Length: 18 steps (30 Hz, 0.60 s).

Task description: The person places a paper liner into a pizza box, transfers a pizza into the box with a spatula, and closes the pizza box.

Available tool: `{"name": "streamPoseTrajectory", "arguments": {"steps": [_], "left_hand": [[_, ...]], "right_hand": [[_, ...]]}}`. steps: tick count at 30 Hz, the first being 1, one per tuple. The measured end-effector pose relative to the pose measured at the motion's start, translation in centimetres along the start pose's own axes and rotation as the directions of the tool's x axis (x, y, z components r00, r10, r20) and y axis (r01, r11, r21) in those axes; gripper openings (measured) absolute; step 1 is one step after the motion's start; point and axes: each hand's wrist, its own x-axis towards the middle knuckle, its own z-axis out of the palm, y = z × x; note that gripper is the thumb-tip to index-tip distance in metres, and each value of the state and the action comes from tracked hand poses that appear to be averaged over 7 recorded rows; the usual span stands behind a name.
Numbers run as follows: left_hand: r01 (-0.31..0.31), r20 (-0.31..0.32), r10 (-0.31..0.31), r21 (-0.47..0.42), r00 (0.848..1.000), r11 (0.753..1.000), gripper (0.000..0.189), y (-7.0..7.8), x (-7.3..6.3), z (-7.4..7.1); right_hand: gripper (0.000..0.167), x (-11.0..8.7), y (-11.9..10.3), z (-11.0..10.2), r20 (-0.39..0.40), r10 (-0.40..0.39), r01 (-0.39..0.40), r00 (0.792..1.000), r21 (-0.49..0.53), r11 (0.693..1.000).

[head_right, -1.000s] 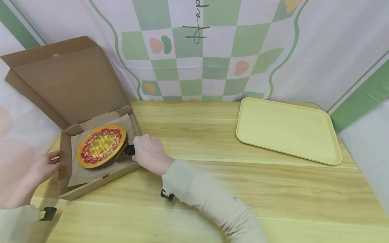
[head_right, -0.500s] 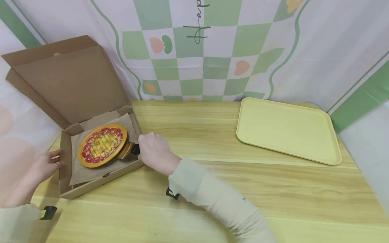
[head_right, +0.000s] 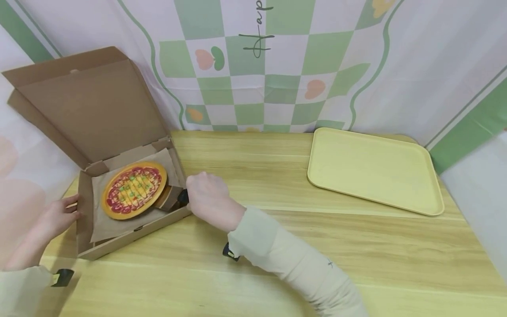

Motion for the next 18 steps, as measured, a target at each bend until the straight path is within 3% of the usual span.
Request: {"name": "streamPoseTrajectory", "arguments": {"steps": [18], "left_hand": [[0.007,0.015,-0.007,-0.003,1.000,1.000,0.052,0.2,-0.1,-0.1]], "right_hand": [[0.024,-1.7,0.3,-1.9,0.007,0.014,-0.014,1.000,-0.068,0.998]]}}
